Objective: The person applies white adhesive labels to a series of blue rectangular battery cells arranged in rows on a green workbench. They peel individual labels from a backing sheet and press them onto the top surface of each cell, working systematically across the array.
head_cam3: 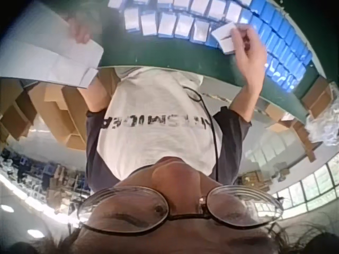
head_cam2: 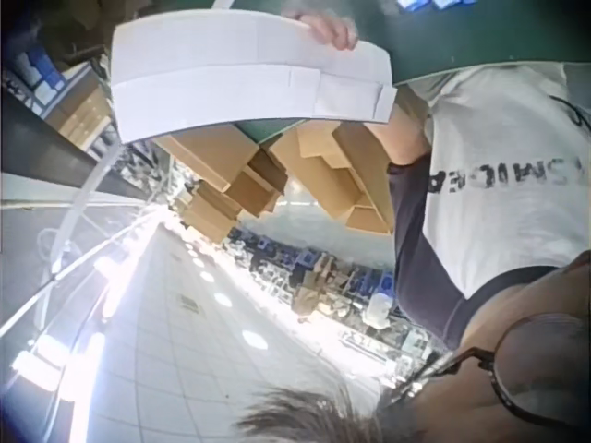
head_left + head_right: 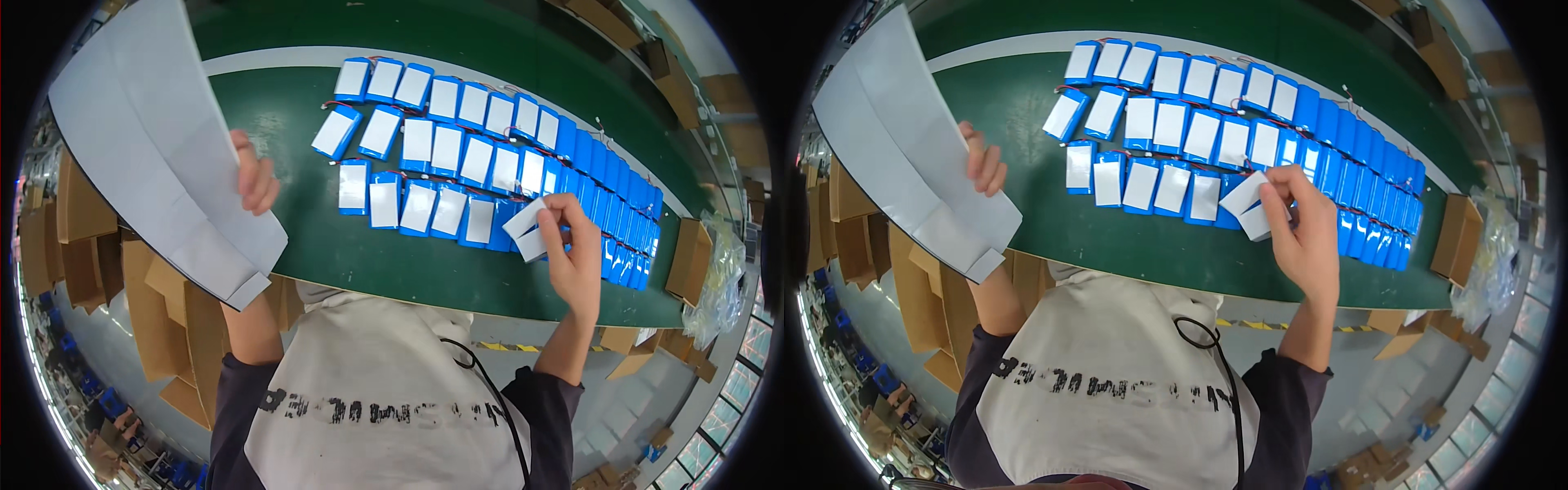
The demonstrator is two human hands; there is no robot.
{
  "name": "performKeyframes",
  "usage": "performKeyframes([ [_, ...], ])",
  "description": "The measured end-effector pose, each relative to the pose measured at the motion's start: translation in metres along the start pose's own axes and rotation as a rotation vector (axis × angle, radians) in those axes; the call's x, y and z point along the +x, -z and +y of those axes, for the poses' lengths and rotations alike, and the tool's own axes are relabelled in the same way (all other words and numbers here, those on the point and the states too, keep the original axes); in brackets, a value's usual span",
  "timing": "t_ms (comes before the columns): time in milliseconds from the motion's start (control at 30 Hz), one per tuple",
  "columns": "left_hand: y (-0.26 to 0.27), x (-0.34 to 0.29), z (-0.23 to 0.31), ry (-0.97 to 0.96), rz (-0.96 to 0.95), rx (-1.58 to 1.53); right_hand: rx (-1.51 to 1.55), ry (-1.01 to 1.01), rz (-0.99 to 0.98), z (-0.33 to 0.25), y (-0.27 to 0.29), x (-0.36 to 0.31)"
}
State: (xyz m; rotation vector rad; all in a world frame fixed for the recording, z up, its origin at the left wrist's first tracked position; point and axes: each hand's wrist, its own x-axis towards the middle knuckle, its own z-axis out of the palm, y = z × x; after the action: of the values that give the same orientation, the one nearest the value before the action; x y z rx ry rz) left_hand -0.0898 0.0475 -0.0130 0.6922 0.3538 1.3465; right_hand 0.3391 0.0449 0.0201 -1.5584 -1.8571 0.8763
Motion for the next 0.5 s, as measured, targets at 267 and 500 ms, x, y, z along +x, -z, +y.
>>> performKeyframes([
  [267,-0.071,0.0,-0.054,0.183,-0.146,0.952,-0.465,0.332,-0.24,-0.003,0.007,0.021],
  [500,-0.101,0.018,-0.09,0.13,-0.727,1.534,-0.415,0.287,-0.312,0.01,0.012,0.028],
])
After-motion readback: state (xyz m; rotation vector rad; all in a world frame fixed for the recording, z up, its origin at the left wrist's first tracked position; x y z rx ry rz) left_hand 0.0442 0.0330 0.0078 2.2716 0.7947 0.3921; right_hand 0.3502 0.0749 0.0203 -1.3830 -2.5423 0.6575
